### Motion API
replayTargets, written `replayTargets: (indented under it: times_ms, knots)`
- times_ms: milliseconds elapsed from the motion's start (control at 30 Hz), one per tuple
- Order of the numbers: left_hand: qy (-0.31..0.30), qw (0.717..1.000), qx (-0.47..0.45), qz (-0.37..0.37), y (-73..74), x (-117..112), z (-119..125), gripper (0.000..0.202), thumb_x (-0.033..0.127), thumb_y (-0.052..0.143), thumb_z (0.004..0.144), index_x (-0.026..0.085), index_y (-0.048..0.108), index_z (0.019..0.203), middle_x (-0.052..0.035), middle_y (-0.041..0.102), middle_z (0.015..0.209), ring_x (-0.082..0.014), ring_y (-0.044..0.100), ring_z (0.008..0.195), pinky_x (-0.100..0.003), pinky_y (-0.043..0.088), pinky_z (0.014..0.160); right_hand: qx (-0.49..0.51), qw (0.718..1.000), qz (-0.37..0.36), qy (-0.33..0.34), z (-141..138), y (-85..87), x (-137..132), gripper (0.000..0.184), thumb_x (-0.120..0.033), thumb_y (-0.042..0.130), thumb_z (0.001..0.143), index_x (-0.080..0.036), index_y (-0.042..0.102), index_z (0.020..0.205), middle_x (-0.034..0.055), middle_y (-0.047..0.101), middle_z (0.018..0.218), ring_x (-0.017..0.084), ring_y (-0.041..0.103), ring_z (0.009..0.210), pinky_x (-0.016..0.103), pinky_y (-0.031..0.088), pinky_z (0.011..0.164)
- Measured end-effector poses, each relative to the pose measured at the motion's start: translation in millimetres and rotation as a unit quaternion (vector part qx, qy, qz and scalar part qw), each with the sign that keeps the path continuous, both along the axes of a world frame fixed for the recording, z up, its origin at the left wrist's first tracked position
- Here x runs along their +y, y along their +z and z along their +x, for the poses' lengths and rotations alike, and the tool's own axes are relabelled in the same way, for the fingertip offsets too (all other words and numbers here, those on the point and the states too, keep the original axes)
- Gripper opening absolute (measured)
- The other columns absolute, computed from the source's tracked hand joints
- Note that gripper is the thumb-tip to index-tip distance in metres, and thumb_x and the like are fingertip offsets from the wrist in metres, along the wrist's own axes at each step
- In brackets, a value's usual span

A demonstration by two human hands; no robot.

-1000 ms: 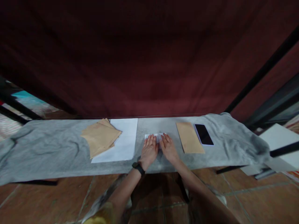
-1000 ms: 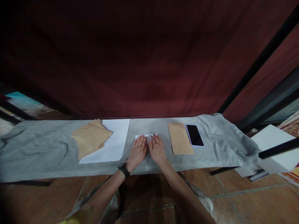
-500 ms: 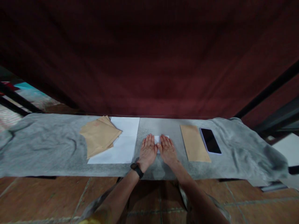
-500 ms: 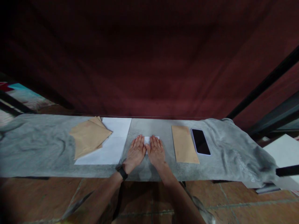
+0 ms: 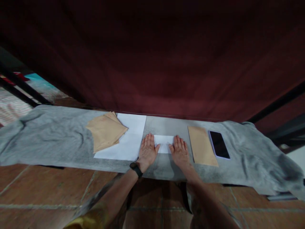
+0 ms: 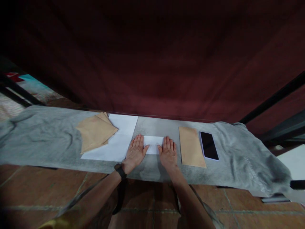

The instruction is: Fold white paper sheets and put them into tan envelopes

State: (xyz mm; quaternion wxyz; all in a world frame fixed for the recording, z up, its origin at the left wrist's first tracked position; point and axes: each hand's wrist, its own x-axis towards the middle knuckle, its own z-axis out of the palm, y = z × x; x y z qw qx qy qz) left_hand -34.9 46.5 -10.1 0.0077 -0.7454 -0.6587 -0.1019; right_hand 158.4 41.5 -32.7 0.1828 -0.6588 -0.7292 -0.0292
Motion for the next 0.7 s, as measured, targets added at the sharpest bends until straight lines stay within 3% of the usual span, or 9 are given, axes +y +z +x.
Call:
replayTargets:
  times_ms: [133, 233, 400, 467, 700]
  knots:
    - [0.016, 1.0, 0.004, -0.003, 6.5, -2.2, 0.6, 0.064, 0.042, 0.026, 0.105, 0.002, 0.037, 0.154, -0.02, 0.034, 0.164, -0.0295, 0.028, 0.155, -0.046, 0.025, 0.127, 0.0, 1.0, -0.01, -0.019, 6.5, 2.2, -1.6, 0.063, -0.044, 0.022, 0.108, -0.008, 0.04, 0.156, 0.0187, 0.042, 0.16, 0.033, 0.04, 0.147, 0.053, 0.028, 0.121]
    - [0.004, 1.0, -0.004, 0.018, 11.8, -4.1, 7.3, 0.061, 0.037, 0.027, 0.105, 0.002, 0.036, 0.154, -0.0202, 0.033, 0.164, -0.0292, 0.025, 0.155, -0.046, 0.023, 0.128, 0.02, 0.999, -0.015, -0.028, 3.9, 10.2, 0.1, 0.064, -0.042, 0.02, 0.108, -0.003, 0.042, 0.153, 0.0219, 0.041, 0.16, 0.033, 0.038, 0.149, 0.053, 0.028, 0.121]
    - [-0.13, 0.991, -0.006, 0.022, 8.8, -6.1, 30.6, 0.058, 0.024, 0.031, 0.103, 0.005, 0.032, 0.157, -0.0178, 0.034, 0.165, -0.0257, 0.023, 0.156, -0.046, 0.025, 0.127, 0.105, 0.989, -0.026, 0.098, -19.8, 22.6, 3.0, 0.063, -0.039, 0.015, 0.108, -0.006, 0.044, 0.153, 0.0164, 0.04, 0.162, 0.025, 0.033, 0.153, 0.048, 0.03, 0.123]
    - [-0.153, 0.988, 0.013, 0.006, 3.8, -5.8, 37.6, 0.059, 0.02, 0.034, 0.101, 0.005, 0.031, 0.157, -0.0187, 0.033, 0.165, -0.0261, 0.023, 0.156, -0.045, 0.025, 0.127, 0.124, 0.983, -0.052, 0.126, -30.4, 22.9, 2.4, 0.063, -0.039, 0.013, 0.108, -0.008, 0.042, 0.154, 0.0141, 0.04, 0.162, 0.022, 0.034, 0.152, 0.045, 0.03, 0.124]
    - [-0.132, 0.99, 0.038, -0.017, 0.0, -5.5, 37.8, 0.058, 0.021, 0.03, 0.102, 0.006, 0.032, 0.158, -0.017, 0.03, 0.166, -0.0264, 0.024, 0.156, -0.047, 0.022, 0.127, 0.053, 0.992, -0.084, 0.081, -30.4, 14.6, -0.5, 0.063, -0.039, 0.014, 0.108, -0.007, 0.042, 0.155, 0.0159, 0.04, 0.162, 0.025, 0.035, 0.151, 0.047, 0.023, 0.126]
